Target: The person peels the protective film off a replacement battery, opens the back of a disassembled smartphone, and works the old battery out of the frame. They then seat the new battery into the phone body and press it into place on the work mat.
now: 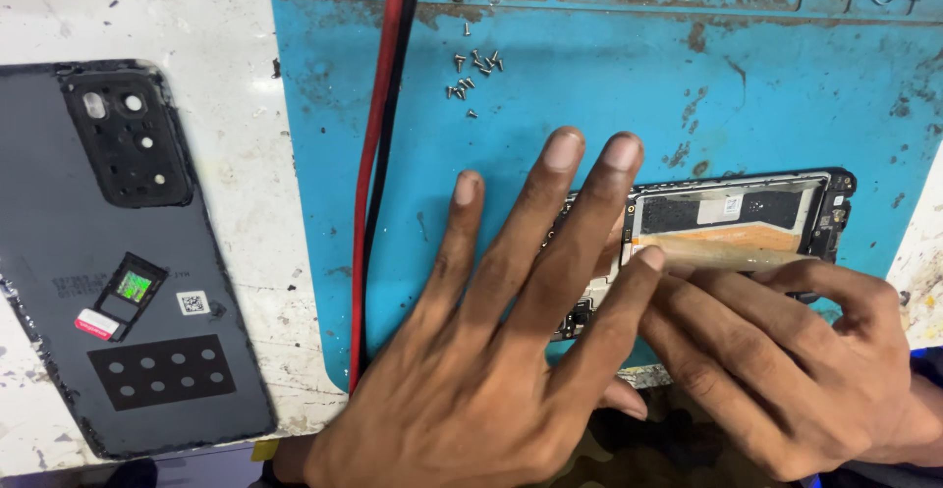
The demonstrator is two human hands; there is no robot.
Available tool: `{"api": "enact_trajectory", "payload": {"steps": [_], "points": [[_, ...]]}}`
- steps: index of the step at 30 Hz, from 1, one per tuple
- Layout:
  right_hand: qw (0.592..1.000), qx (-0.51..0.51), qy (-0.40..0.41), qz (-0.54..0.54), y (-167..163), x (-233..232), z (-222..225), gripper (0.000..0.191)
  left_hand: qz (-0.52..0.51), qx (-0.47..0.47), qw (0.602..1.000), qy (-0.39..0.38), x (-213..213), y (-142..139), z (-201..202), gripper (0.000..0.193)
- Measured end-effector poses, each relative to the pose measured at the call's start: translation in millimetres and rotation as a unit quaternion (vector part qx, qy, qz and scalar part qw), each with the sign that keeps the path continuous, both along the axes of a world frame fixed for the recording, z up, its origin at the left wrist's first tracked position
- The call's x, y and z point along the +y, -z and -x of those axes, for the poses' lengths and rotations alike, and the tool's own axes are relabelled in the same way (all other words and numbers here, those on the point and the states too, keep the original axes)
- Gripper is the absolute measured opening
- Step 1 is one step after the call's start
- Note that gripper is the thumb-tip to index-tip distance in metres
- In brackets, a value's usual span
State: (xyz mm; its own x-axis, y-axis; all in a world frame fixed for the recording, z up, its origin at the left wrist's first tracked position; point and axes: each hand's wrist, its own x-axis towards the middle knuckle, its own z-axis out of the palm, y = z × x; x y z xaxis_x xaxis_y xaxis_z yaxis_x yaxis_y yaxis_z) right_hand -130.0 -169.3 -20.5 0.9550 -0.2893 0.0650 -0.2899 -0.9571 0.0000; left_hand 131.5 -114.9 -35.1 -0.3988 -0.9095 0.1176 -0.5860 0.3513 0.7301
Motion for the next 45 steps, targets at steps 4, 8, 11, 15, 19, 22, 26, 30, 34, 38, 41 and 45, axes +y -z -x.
{"api": "enact_trajectory", "payload": {"steps": [4,8,11,15,19,22,26,30,34,38,41,45], "points": [[1.0,-0.011,0.015,0.016,-4.0,0.7,-12.9,0.034,0.012,-0.033,0.999,-0.002,1.9,3.5,0.0,0.055],[0.999,0.002,0.028,-0.03,-11.2,-6.7,-24.2,0.038,0.016,-0.017,1.0,-0.006,3.0,8.8,-0.1,0.056],[0.999,0.022,-0.003,-0.036,-13.0,-13.2,-21.5,0.041,0.014,-0.025,1.0,-0.01,4.0,9.8,-1.9,0.054],[0.999,0.037,0.024,-0.033,-13.8,-6.3,-20.1,0.042,0.003,-0.009,1.0,-0.001,3.9,10.4,-6.2,0.057],[0.997,0.033,0.068,-0.004,-14.5,0.8,-39.1,0.041,0.006,-0.019,1.0,0.011,2.6,11.6,-10.0,0.059],[0.998,0.026,0.026,0.045,-14.6,-0.9,-53.3,0.034,-0.003,0.01,1.0,0.0,3.3,11.8,-11.3,0.058],[0.983,0.097,0.138,0.071,-16.9,34.7,-53.5,0.029,-0.014,0.005,1.0,0.008,5.1,13.3,-12.5,0.052],[0.981,0.128,0.098,0.104,-4.5,64.0,-31.9,0.029,-0.013,-0.002,1.0,0.007,6.2,15.3,-12.9,0.047],[0.981,0.088,0.064,0.161,9.1,69.8,-28.2,0.027,-0.001,-0.036,0.999,0.009,9.0,14.2,-16.4,0.044],[0.978,0.043,0.005,0.205,13.6,59.2,-33.0,0.024,0.0,-0.01,1.0,-0.013,12.5,14.9,-14.0,0.039],[0.974,0.045,-0.004,0.224,13.2,59.9,-37.2,0.027,0.014,-0.036,0.999,-0.023,15.2,16.3,-10.8,0.037],[0.973,0.08,0.049,0.21,4.4,73.5,-40.5,0.031,0.049,-0.083,0.995,-0.018,20.9,13.6,-6.8,0.039]]}}
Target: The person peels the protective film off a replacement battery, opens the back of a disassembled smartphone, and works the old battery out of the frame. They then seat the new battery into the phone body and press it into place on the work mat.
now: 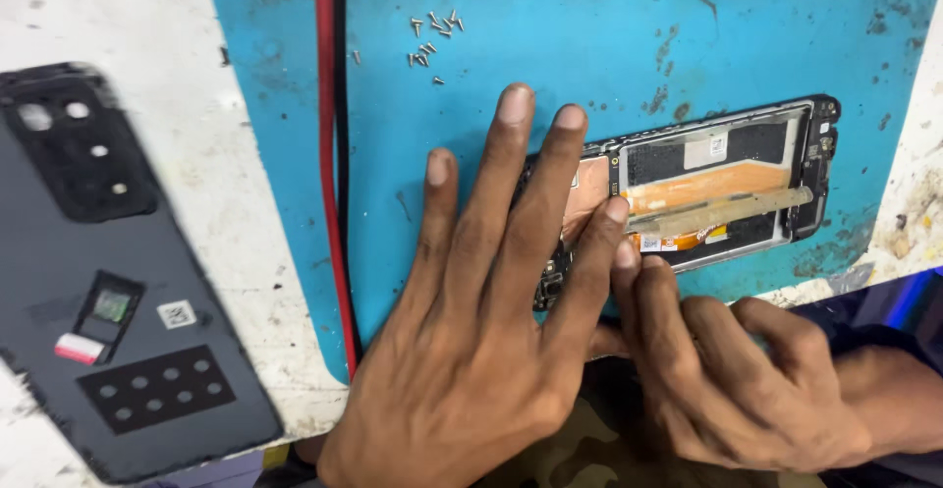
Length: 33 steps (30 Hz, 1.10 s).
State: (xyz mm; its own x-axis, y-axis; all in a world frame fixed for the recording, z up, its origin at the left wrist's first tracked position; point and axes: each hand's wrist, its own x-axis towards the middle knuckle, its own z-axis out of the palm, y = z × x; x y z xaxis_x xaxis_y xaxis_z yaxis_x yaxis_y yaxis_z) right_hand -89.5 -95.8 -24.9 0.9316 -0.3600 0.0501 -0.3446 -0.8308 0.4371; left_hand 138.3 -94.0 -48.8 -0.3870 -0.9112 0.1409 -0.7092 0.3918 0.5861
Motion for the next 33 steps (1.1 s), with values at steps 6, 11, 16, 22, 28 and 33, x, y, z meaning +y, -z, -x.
{"api": "enact_trajectory", "payload": {"steps": [6,11,16,22,28,33], "points": [[0.995,-0.04,0.077,-0.057,-9.8,2.1,20.1,0.039,0.006,0.025,1.0,0.001,9.3,-4.7,4.7,0.076],[0.997,-0.072,0.035,-0.011,0.3,5.7,17.5,0.033,0.01,-0.003,1.0,0.001,10.4,-4.3,8.4,0.076],[0.989,-0.102,0.049,-0.095,-23.2,-20.2,28.4,0.039,0.021,-0.041,0.999,0.009,11.0,-10.3,16.2,0.076],[0.96,-0.004,0.1,-0.262,-26.6,-47.6,103.6,0.049,0.036,-0.094,0.994,0.049,8.3,-10.3,25.4,0.08],[0.977,-0.075,-0.004,-0.198,-5.1,-66.0,144.0,0.043,0.066,-0.113,0.989,0.065,7.5,-12.8,33.3,0.073],[0.971,-0.051,-0.089,-0.218,-9.2,-94.7,144.8,0.045,0.087,-0.099,0.99,0.057,10.8,-19.4,41.5,0.058]]}}
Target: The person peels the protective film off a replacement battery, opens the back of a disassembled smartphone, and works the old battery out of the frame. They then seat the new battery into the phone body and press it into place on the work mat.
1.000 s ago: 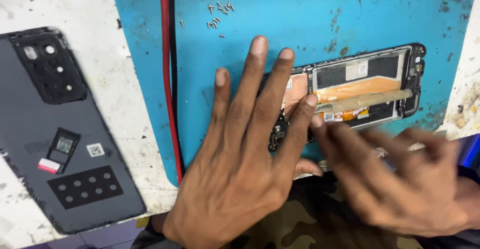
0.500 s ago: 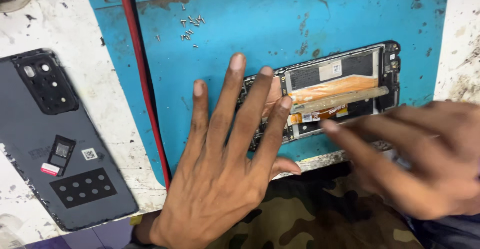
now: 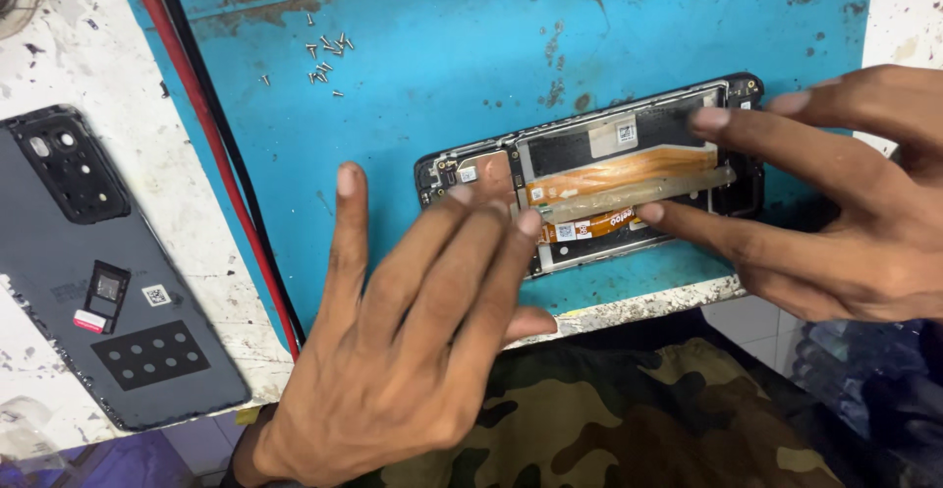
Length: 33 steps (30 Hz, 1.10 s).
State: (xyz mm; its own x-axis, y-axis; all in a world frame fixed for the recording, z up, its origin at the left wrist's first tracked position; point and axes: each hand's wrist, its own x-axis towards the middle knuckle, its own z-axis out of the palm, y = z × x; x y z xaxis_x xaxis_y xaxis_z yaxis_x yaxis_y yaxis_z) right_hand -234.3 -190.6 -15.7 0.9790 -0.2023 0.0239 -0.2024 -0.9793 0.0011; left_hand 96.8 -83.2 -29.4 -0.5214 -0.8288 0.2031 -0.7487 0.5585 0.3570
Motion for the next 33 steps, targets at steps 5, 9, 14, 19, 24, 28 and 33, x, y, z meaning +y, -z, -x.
{"api": "enact_trajectory", "payload": {"steps": [5,9,14,19,24,28,33], "points": [[0.998,-0.018,-0.054,-0.033,6.3,-19.5,-2.8,0.038,0.005,0.01,1.0,0.019,-2.1,-2.7,2.8,0.05],[0.996,-0.044,-0.054,-0.056,11.5,-25.2,-4.8,0.033,-0.011,0.0,1.0,0.005,-5.0,-6.2,2.0,0.047],[0.996,-0.036,-0.051,-0.057,14.2,-31.6,-7.5,0.034,-0.05,0.012,0.999,-0.006,-11.5,-6.7,0.2,0.047],[0.997,-0.009,-0.041,-0.069,15.3,-37.7,-9.0,0.042,-0.089,0.03,0.995,-0.02,-19.5,-4.1,-2.7,0.046],[0.995,-0.012,-0.023,-0.092,12.2,-48.1,-16.7,0.04,-0.13,0.051,0.99,-0.027,-25.9,-1.9,-4.0,0.046],[0.993,-0.015,-0.046,-0.106,12.0,-59.0,-26.0,0.039,-0.133,0.051,0.99,-0.022,-31.5,-2.2,-7.8,0.044],[0.994,-0.013,-0.016,-0.106,11.0,-51.9,-32.2,0.043,-0.131,0.052,0.99,-0.011,-35.7,-2.6,-11.6,0.044]]}}
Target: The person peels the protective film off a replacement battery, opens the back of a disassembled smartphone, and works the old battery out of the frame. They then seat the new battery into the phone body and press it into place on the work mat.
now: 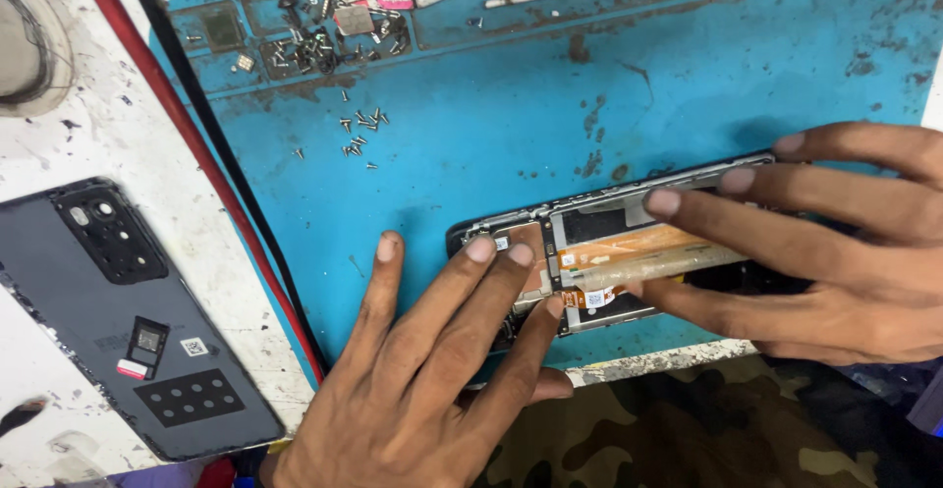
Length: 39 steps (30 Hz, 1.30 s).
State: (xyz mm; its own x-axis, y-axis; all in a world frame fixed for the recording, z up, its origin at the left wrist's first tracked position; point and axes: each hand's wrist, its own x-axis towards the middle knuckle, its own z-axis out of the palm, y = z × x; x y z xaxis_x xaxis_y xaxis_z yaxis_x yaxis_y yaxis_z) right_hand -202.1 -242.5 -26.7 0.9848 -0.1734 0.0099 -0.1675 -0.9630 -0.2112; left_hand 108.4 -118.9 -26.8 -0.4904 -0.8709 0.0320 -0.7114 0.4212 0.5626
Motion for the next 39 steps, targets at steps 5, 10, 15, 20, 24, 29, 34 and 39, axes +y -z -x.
{"api": "enact_trajectory", "payload": {"steps": [5,10,15,20,24,29,34,39], "points": [[1.0,0.021,0.014,-0.011,2.1,6.9,-5.1,0.052,-0.006,-0.004,1.0,-0.006,1.9,0.8,-1.5,0.044],[0.999,0.004,0.024,0.048,-0.7,10.7,-10.1,0.049,0.003,-0.008,1.0,-0.004,3.9,1.9,-3.3,0.045],[0.999,0.026,0.035,0.023,-0.4,21.3,-14.2,0.048,0.015,-0.016,1.0,-0.005,5.5,1.5,-4.8,0.047],[0.997,0.018,0.06,0.047,-1.5,32.2,-19.7,0.045,0.018,-0.015,1.0,-0.004,7.7,2.3,-7.4,0.048],[0.996,0.021,0.067,0.059,1.3,41.3,-16.4,0.049,0.019,-0.013,1.0,-0.006,9.3,2.9,-7.7,0.048],[0.987,0.022,0.15,0.044,6.9,78.5,-14.3,0.044,0.012,-0.006,1.0,-0.011,9.2,0.2,-8.0,0.048],[0.971,0.024,0.211,0.112,5.5,118.2,-41.4,0.06,0.036,-0.007,0.999,0.005,8.4,-0.6,-9.2,0.044],[0.955,0.001,0.278,0.102,7.1,136.0,-51.1,0.053,0.041,-0.014,0.999,-0.003,14.8,-2.7,-4.8,0.044]]}}
